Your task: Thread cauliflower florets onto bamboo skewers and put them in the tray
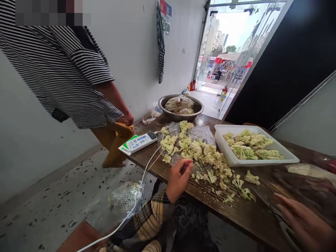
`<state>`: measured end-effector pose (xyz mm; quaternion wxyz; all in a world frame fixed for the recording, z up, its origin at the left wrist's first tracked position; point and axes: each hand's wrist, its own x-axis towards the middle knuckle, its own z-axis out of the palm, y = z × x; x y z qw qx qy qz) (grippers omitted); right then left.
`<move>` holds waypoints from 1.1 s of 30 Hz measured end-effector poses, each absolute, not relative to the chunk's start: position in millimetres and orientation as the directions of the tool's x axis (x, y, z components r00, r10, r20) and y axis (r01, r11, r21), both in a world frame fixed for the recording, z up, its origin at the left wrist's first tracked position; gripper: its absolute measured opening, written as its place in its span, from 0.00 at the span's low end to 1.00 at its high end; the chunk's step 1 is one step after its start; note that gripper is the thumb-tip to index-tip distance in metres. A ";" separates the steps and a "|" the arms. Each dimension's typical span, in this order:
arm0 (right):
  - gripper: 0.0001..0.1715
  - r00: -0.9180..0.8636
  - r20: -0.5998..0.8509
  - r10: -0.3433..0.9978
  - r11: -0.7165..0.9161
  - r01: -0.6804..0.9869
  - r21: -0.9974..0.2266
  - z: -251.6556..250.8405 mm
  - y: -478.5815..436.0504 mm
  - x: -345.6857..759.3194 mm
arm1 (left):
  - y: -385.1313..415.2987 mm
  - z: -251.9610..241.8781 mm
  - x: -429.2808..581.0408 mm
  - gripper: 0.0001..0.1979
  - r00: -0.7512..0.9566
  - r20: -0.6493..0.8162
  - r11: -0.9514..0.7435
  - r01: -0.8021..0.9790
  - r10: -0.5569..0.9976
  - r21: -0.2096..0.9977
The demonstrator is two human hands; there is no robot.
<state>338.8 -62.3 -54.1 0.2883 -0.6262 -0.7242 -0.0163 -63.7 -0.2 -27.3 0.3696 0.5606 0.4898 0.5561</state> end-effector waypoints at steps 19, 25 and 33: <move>0.27 0.044 0.450 0.892 0.096 0.954 -0.284 -95.8 -95.5 354.7 | 23.4 15.8 -85.9 0.14 -0.154 0.164 -0.176 -0.072 0.974 0.982; 0.29 0.246 0.492 0.835 -0.049 0.924 -0.380 -96.7 -96.8 333.3 | 61.1 46.8 -74.7 0.13 -0.231 0.287 -0.313 -0.085 0.930 0.946; 0.22 0.332 0.469 0.819 -0.099 0.885 -0.455 -91.5 -98.7 313.4 | 161.9 37.3 -84.7 0.16 -0.252 0.352 -0.123 0.630 0.902 0.767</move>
